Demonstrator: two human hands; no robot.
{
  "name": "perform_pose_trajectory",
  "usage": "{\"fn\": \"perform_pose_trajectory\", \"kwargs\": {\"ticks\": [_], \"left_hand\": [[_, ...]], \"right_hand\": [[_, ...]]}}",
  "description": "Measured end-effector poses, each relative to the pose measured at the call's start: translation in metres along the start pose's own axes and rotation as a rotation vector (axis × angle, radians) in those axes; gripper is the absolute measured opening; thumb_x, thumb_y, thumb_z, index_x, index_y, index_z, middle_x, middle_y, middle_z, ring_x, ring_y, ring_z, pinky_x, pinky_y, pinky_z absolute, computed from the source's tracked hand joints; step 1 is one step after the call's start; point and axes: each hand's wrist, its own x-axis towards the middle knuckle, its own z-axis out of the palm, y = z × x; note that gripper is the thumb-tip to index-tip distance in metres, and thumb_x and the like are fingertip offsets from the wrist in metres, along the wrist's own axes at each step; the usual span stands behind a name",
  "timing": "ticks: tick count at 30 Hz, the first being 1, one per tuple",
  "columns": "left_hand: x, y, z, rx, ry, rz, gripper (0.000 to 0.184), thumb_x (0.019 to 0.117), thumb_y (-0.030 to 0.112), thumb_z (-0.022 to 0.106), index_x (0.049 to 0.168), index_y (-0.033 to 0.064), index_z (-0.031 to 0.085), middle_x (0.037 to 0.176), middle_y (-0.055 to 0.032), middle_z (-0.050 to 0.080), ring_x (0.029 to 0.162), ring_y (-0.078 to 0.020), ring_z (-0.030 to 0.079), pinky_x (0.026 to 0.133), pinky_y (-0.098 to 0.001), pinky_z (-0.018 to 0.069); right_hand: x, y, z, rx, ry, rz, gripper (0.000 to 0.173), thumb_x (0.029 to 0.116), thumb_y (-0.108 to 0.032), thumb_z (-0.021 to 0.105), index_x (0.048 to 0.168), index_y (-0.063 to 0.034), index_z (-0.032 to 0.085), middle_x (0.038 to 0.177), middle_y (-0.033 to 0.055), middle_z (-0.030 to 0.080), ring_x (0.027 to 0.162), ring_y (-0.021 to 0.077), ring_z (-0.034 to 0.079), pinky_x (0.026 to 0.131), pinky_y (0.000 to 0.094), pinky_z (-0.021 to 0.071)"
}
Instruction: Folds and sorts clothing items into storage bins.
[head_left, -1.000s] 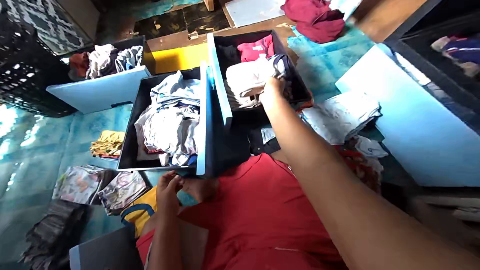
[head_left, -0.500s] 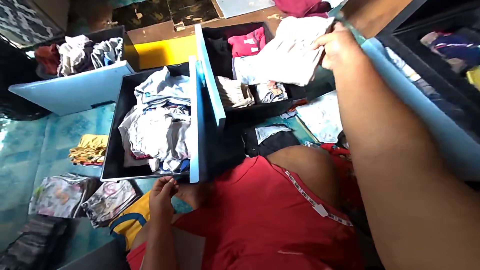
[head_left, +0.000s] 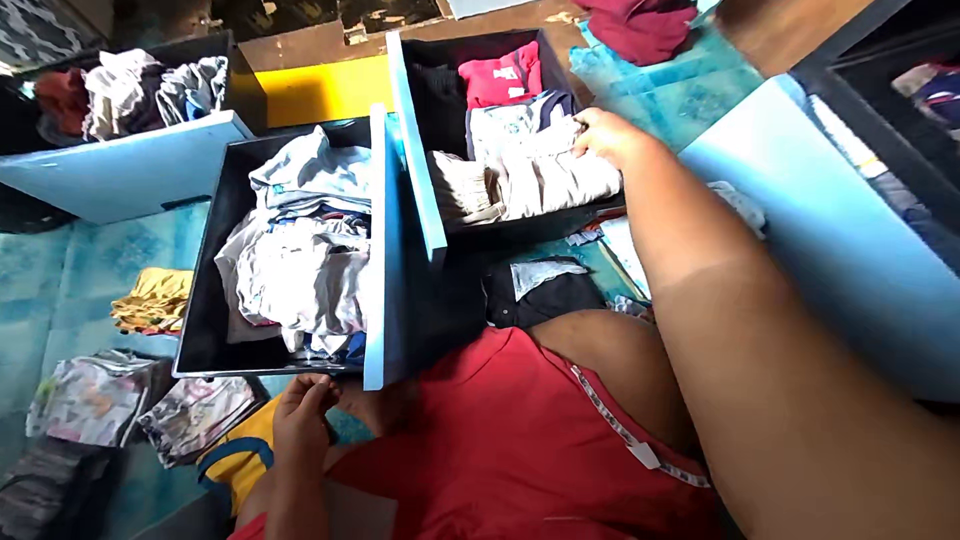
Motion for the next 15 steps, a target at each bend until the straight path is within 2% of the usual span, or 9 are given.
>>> {"fn": "perform_pose_trajectory", "kwargs": {"ticks": [3,5,6,8,10,11,12,14,15], "left_hand": [[0.001,0.001,0.002,-0.010,0.013,-0.005,0.015,0.0979,0.003,0.046,0.088,0.0099,0.056,0.074,0.0017,0.067,0.066,-0.0082,0.067,0.065,-0.0248,0.0589],[0.002,0.000,0.002,-0.022,0.006,-0.005,0.016,0.0979,0.003,0.047,0.087,0.0097,0.056,0.074,0.0006,0.067,0.066,-0.0088,0.067,0.065,-0.0250,0.0590],[0.002,0.000,0.001,-0.021,-0.003,-0.005,0.016,0.0978,0.003,0.047,0.087,0.0100,0.056,0.074,0.0007,0.068,0.066,-0.0088,0.067,0.065,-0.0249,0.0590],[0.001,-0.001,-0.001,-0.009,-0.023,-0.021,0.016,0.0979,0.003,0.047,0.087,0.0104,0.057,0.076,0.0013,0.068,0.067,-0.0085,0.067,0.065,-0.0245,0.0590],[0.000,-0.001,0.000,0.021,-0.045,-0.052,0.016,0.0979,0.003,0.045,0.089,0.0105,0.057,0.077,0.0025,0.068,0.068,-0.0076,0.067,0.066,-0.0240,0.0589],[0.000,-0.002,0.001,0.037,-0.058,-0.066,0.015,0.0978,0.003,0.045,0.090,0.0099,0.056,0.077,0.0024,0.067,0.069,-0.0077,0.067,0.067,-0.0239,0.0590],[0.000,-0.002,0.001,0.053,-0.065,-0.083,0.013,0.0979,0.003,0.046,0.092,0.0084,0.056,0.078,0.0015,0.067,0.069,-0.0080,0.067,0.067,-0.0242,0.0589],[0.001,0.000,0.003,0.088,-0.061,-0.112,0.011,0.0980,0.002,0.047,0.093,0.0069,0.055,0.078,0.0009,0.066,0.069,-0.0079,0.067,0.067,-0.0243,0.0587],[0.001,0.002,0.004,0.101,-0.053,-0.125,0.010,0.0984,0.002,0.047,0.093,0.0066,0.055,0.078,0.0006,0.066,0.068,-0.0079,0.067,0.067,-0.0243,0.0589]], "right_hand": [[-0.008,-0.003,0.011,-0.045,0.073,-0.020,0.077,0.0770,0.016,0.064,0.149,0.0010,0.042,0.138,0.0303,0.055,0.124,0.0434,0.056,0.101,0.0598,0.0473],[-0.016,-0.009,0.019,-0.299,0.099,-0.095,0.074,0.0840,0.008,0.068,0.151,0.0000,0.038,0.142,0.0353,0.050,0.128,0.0540,0.052,0.099,0.0711,0.0443],[-0.021,-0.014,0.020,-0.437,0.095,-0.169,0.080,0.0822,0.006,0.070,0.154,-0.0014,0.036,0.150,0.0360,0.040,0.133,0.0580,0.045,0.100,0.0751,0.0412],[-0.037,-0.034,0.014,-0.621,0.036,-0.332,0.098,0.0706,0.008,0.076,0.159,-0.0112,0.037,0.164,0.0314,0.020,0.145,0.0604,0.026,0.106,0.0793,0.0322],[-0.045,-0.046,0.005,-0.683,-0.150,-0.456,0.106,0.0639,0.003,0.087,0.157,-0.0221,0.044,0.169,0.0264,0.014,0.151,0.0590,0.009,0.111,0.0837,0.0148],[-0.045,-0.045,0.006,-0.701,-0.247,-0.473,0.106,0.0650,-0.006,0.093,0.157,-0.0252,0.045,0.170,0.0241,0.012,0.152,0.0583,0.003,0.110,0.0859,0.0053],[-0.044,-0.038,0.011,-0.719,-0.315,-0.463,0.101,0.0692,-0.018,0.095,0.157,-0.0269,0.046,0.171,0.0224,0.011,0.152,0.0581,0.001,0.108,0.0872,0.0004],[-0.036,-0.007,0.033,-0.757,-0.388,-0.378,0.087,0.0837,-0.038,0.084,0.159,-0.0302,0.041,0.172,0.0187,0.005,0.153,0.0574,-0.003,0.106,0.0885,0.0002],[-0.033,0.009,0.047,-0.762,-0.402,-0.318,0.083,0.0887,-0.040,0.079,0.160,-0.0294,0.038,0.173,0.0169,0.000,0.153,0.0569,-0.007,0.105,0.0888,-0.0012]]}}
